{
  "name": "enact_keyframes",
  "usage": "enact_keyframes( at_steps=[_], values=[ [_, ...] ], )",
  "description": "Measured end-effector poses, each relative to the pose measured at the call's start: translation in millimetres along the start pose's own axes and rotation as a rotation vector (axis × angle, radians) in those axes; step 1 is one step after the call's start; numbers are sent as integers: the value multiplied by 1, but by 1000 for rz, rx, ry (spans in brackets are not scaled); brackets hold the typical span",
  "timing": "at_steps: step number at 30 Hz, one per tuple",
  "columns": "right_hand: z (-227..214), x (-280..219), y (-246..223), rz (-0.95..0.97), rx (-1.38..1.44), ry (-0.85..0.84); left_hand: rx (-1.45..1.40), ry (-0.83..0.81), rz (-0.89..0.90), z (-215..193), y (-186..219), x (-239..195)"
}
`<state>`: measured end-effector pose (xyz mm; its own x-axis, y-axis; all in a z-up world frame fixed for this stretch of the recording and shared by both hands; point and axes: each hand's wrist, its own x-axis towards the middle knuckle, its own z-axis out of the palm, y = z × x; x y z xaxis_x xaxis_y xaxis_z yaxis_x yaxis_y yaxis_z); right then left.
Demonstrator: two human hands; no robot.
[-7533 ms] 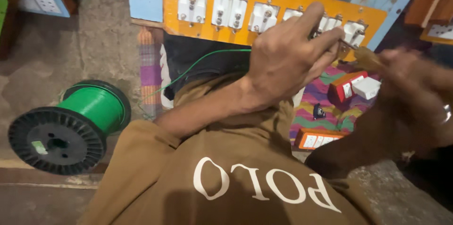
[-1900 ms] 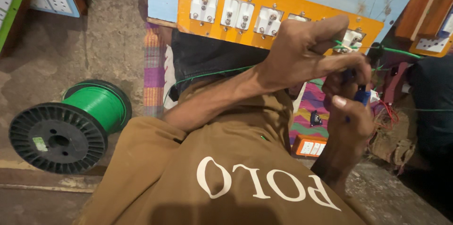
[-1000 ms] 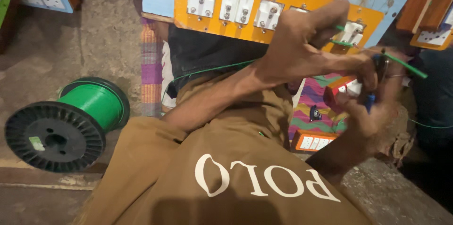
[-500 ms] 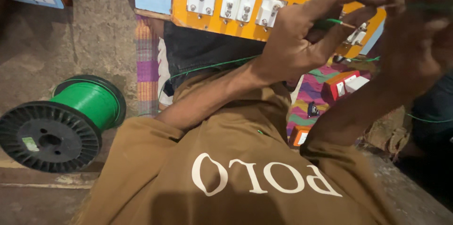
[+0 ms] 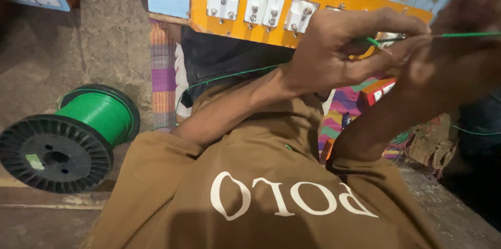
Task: The person wires a row of white electrical switches mounted on a purple board using green wire. They strip wire ends with pliers, insert them into switch terminals, and tighten screws with a screwdriver. The person then flips the board to show the front and continues wiring a similar row of switches on an orange board.
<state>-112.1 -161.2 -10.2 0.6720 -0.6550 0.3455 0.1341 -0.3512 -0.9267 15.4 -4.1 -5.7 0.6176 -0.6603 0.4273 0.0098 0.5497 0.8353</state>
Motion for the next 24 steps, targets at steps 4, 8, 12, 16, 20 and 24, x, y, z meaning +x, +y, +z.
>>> enact_keyframes(
  at_steps=[4,8,12,16,20,24],
  values=[
    [-2,-2,-27,59,44,-46,-96,21,-116,2,4,-2],
    [2,-7,-30,93,106,-50,-43,33,-66,0,6,-1],
    [6,-9,-15,104,123,59,39,74,-104,1,7,-6],
    [12,6,2,78,333,122,31,78,-114,5,5,-4],
    [23,11,-1,62,329,109,-2,90,-132,6,5,-5],
    [26,2,-25,64,203,54,93,103,-53,4,6,-5]
  ],
)
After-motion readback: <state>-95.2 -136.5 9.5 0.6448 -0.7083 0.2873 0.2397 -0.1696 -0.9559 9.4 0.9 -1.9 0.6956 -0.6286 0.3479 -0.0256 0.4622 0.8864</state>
